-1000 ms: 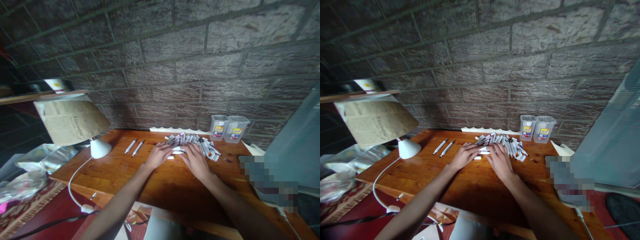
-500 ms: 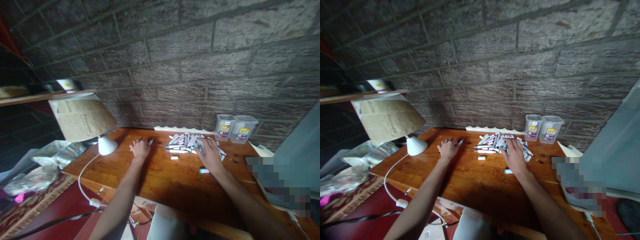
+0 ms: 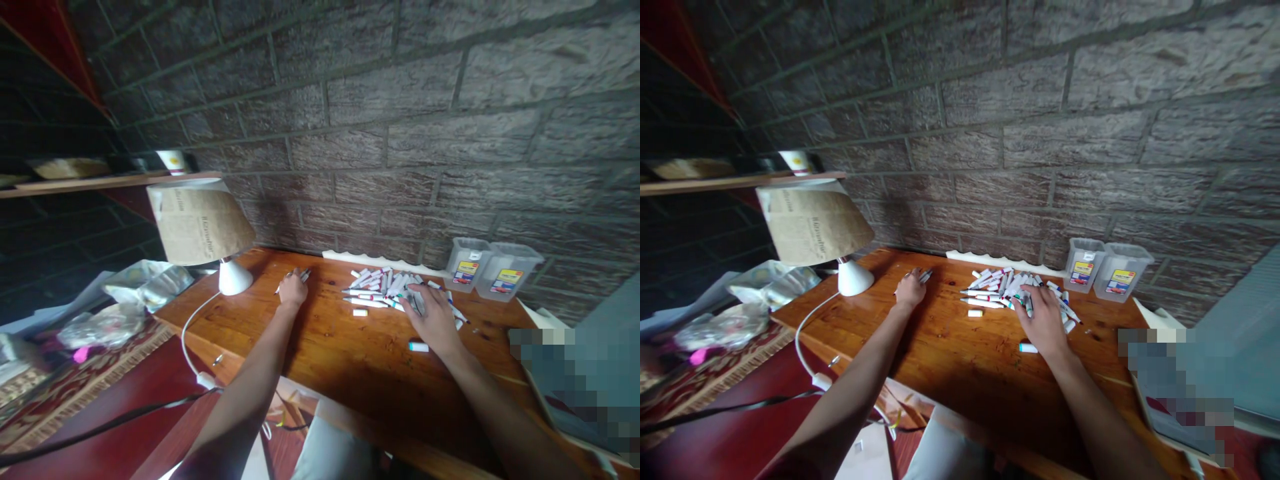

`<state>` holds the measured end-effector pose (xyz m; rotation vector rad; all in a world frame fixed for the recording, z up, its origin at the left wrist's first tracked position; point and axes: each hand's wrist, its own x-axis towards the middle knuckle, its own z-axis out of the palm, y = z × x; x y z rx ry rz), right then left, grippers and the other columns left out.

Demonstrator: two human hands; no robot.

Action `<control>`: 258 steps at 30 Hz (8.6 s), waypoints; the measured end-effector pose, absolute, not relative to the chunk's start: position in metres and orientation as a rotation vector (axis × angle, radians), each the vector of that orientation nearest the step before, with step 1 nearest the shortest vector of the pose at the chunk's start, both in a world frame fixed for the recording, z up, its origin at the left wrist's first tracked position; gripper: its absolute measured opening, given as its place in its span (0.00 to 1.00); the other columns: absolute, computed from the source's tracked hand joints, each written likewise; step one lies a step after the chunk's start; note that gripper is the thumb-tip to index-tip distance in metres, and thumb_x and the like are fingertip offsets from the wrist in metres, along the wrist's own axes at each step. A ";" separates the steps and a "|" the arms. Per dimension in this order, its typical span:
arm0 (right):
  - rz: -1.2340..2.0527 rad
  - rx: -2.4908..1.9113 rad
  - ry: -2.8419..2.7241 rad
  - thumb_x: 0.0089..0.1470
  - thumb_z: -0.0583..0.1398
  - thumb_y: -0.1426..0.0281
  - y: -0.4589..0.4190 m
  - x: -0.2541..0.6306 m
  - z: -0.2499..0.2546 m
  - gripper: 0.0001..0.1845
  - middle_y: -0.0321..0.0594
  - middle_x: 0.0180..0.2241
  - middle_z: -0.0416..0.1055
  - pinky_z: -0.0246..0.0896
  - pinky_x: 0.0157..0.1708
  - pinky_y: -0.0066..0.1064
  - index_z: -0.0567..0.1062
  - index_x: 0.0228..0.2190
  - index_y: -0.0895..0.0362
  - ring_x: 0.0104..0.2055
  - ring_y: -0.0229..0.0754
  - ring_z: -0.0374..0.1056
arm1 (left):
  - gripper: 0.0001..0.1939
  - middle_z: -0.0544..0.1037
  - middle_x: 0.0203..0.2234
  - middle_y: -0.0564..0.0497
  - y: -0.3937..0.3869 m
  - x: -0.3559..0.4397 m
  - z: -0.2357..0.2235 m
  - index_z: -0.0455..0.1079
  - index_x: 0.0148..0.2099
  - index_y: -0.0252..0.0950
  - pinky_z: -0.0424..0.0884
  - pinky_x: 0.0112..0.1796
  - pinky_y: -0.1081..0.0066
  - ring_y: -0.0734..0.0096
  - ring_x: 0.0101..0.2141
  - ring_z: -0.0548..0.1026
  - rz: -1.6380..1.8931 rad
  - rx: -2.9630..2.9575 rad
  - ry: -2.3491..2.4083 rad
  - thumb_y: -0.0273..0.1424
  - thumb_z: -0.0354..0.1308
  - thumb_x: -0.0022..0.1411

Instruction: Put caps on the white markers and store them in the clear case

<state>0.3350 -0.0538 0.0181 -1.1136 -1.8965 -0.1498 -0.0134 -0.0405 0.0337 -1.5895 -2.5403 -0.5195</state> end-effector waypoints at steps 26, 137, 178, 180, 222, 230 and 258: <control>1.182 -1.039 -2.240 0.45 0.67 0.56 -0.065 0.358 0.030 0.19 0.42 0.30 0.78 0.64 0.32 0.31 0.79 0.33 0.59 0.31 0.40 0.72 | 0.19 0.74 0.51 0.38 -0.038 -0.032 0.030 0.74 0.52 0.39 0.60 0.50 0.52 0.46 0.54 0.64 -0.496 -1.368 -2.628 0.39 0.50 0.65; 0.705 -0.974 -2.407 0.56 0.60 0.62 -0.068 0.340 0.022 0.11 0.40 0.33 0.76 0.60 0.32 0.30 0.79 0.36 0.56 0.32 0.40 0.69 | 0.21 0.70 0.55 0.38 -0.033 -0.028 0.024 0.76 0.49 0.39 0.59 0.54 0.51 0.47 0.56 0.63 -0.638 -1.351 -2.593 0.46 0.52 0.62; 0.027 -1.338 -2.003 0.61 0.56 0.61 -0.043 0.361 0.026 0.15 0.43 0.40 0.79 0.63 0.50 0.37 0.81 0.37 0.53 0.46 0.48 0.71 | 0.17 0.78 0.48 0.46 -0.030 0.045 0.019 0.74 0.53 0.41 0.64 0.54 0.61 0.61 0.50 0.73 -0.617 -2.670 -1.581 0.33 0.51 0.66; 0.045 -1.331 -2.000 0.61 0.55 0.60 -0.047 0.360 0.027 0.16 0.43 0.40 0.79 0.63 0.49 0.36 0.81 0.36 0.53 0.45 0.47 0.72 | 0.17 0.79 0.47 0.47 -0.031 0.040 0.020 0.74 0.53 0.41 0.64 0.54 0.62 0.61 0.50 0.73 -0.637 -2.667 -1.556 0.32 0.51 0.66; 0.611 -1.291 -2.305 0.57 0.61 0.61 -0.197 0.438 0.037 0.16 0.44 0.50 0.72 0.64 0.52 0.45 0.75 0.47 0.46 0.52 0.51 0.68 | 0.24 0.78 0.32 0.53 -0.126 0.020 0.086 0.74 0.51 0.43 0.69 0.36 0.73 0.69 0.33 0.74 -0.668 -3.164 -1.828 0.47 0.64 0.53; 0.676 -1.174 -2.396 0.60 0.58 0.68 -0.161 0.363 0.043 0.07 0.40 0.39 0.74 0.65 0.44 0.33 0.76 0.39 0.52 0.42 0.43 0.71 | 0.10 0.80 0.34 0.48 -0.160 0.055 0.060 0.78 0.41 0.40 0.67 0.39 0.72 0.70 0.35 0.76 -0.557 -3.391 -1.363 0.35 0.55 0.65; 0.033 -1.213 -1.905 0.60 0.53 0.61 -0.034 0.356 0.016 0.19 0.47 0.42 0.73 0.67 0.42 0.37 0.76 0.42 0.59 0.29 0.41 0.71 | 0.26 0.77 0.44 0.36 -0.051 0.011 0.048 0.79 0.41 0.34 0.65 0.48 0.55 0.48 0.50 0.70 -0.277 -1.659 -2.327 0.45 0.44 0.67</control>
